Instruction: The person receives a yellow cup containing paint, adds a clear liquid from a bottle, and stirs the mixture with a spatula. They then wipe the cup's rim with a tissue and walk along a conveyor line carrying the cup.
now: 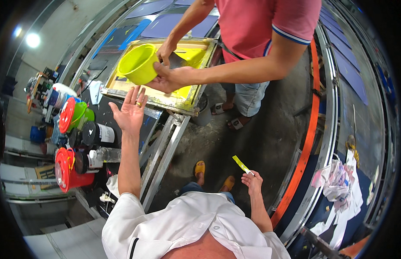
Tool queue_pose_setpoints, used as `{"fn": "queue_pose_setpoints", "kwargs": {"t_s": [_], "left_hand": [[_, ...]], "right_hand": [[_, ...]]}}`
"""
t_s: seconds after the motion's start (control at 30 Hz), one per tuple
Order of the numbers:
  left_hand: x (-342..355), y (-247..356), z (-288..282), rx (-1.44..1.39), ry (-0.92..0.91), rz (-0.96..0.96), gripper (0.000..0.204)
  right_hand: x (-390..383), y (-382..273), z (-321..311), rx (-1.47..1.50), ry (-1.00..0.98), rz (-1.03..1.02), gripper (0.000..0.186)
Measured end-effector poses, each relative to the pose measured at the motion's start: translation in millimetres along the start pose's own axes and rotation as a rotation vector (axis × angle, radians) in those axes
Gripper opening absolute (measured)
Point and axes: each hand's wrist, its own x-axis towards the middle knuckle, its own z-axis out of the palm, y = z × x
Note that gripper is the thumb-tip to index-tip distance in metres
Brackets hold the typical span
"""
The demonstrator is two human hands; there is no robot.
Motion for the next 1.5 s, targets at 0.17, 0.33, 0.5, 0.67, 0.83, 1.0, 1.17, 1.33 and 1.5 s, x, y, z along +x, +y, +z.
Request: {"fn": "queue_pose_setpoints", "kwargs": {"t_s": [0.17,0.33,0.5,0.67,0.83,1.0,1.17,1.33,1.5], "left_hand": [[-41,3,-20,-0.004,0.104,-0.008,0.094],[-84,-5,-47,0.381,0.224,0.028,0.082],[-131,-31,-67,0.82,0.402,0.266,0.055],[-156,-42,-85,0.908,0.505,0.298,0.044],[-170,-58,-92,1.082,0.46,0.417,0.037],[-173,-66,-98,1.104,0.449,0.45,0.035],[-167,-70,-103,1.105,0.453,0.465,0.032],[-164,-72,-114,1.165,0.46,0.487,0.032],[-161,-74,-120,1.286,0.461,0.543,0.033]], "right_hand": [[11,0,-11,-0.029,-0.013,0.0,0.019],[15,2,-21,-0.021,-0.011,-0.009,0.02],[14,2,-25,-0.049,-0.022,-0.006,0.024],[12,8,-30,-0.051,-0.041,-0.018,0.021],[10,13,-33,-0.041,-0.032,-0.015,0.018],[10,16,-35,-0.057,-0.034,-0.005,0.02],[10,19,-35,-0.025,-0.025,0.001,0.018],[11,23,-32,-0.034,-0.029,0.003,0.018],[13,21,-27,-0.068,-0.028,-0.011,0.021]]}}
